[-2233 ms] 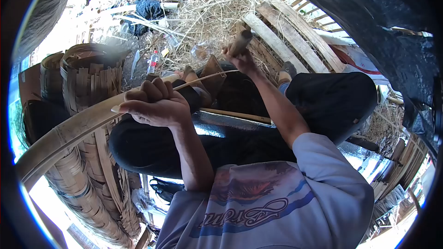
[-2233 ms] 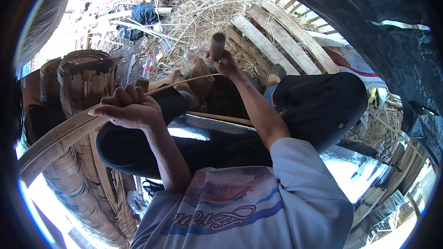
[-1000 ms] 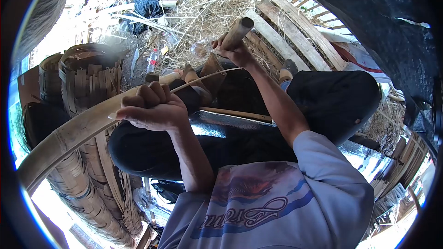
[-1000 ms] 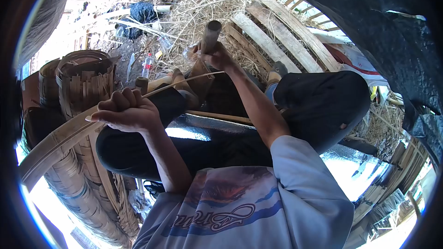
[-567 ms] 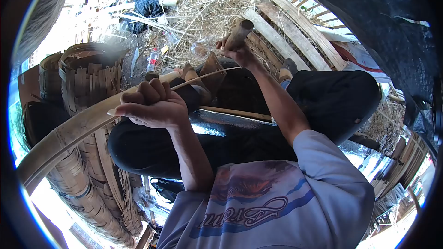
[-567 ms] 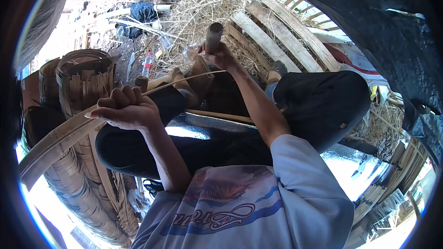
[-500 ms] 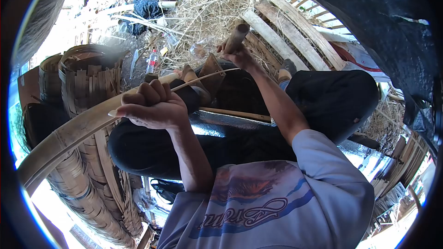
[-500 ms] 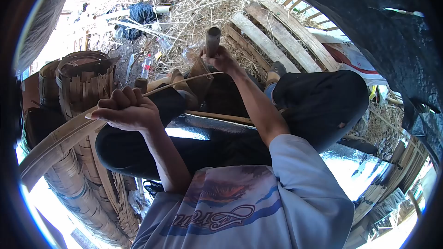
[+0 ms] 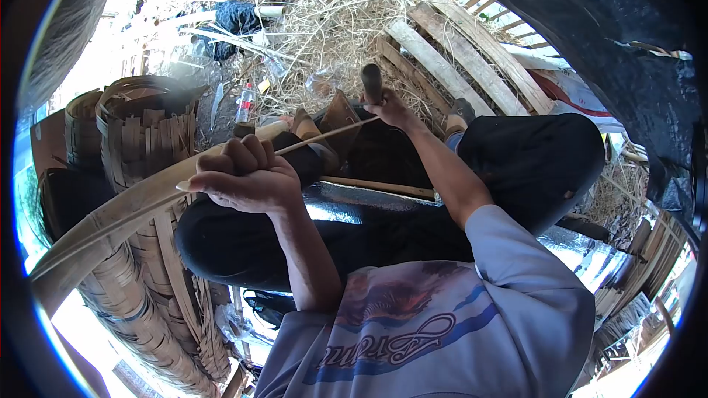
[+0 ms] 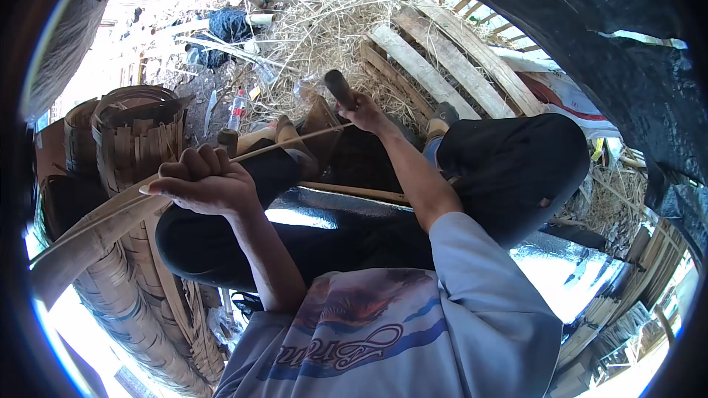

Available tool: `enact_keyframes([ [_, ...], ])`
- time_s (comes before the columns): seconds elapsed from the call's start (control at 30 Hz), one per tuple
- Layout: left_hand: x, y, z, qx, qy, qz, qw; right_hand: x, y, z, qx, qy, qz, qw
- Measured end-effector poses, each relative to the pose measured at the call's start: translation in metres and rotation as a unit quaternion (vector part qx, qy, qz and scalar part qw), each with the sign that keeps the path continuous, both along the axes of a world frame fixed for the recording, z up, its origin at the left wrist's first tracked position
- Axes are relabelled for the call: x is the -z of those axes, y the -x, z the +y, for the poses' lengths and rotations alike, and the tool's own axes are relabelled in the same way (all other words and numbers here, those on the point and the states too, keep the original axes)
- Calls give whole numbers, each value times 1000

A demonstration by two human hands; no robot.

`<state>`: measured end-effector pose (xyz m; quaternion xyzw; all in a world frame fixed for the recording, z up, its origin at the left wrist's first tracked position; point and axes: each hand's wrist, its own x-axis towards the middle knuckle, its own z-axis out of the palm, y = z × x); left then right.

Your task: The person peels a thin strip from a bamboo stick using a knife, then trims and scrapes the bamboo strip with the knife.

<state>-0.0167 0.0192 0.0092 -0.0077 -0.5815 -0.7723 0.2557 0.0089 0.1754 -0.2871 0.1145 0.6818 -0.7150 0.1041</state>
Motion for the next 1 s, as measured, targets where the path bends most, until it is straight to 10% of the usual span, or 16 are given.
enact_keyframes([
  [0.6, 6, 4, -9, -32, 14, -4, 999, -20, 20, -9, 54, 102, 63, 991],
  [0.8, 1, 4, 0, -16, 9, 10, 1000, 20, -13, -3, 68, -35, 85, 993],
  [1.0, 5, 1, -8, -15, -7, 7, 1000, -25, 22, 7, 144, 180, 60, 971],
])
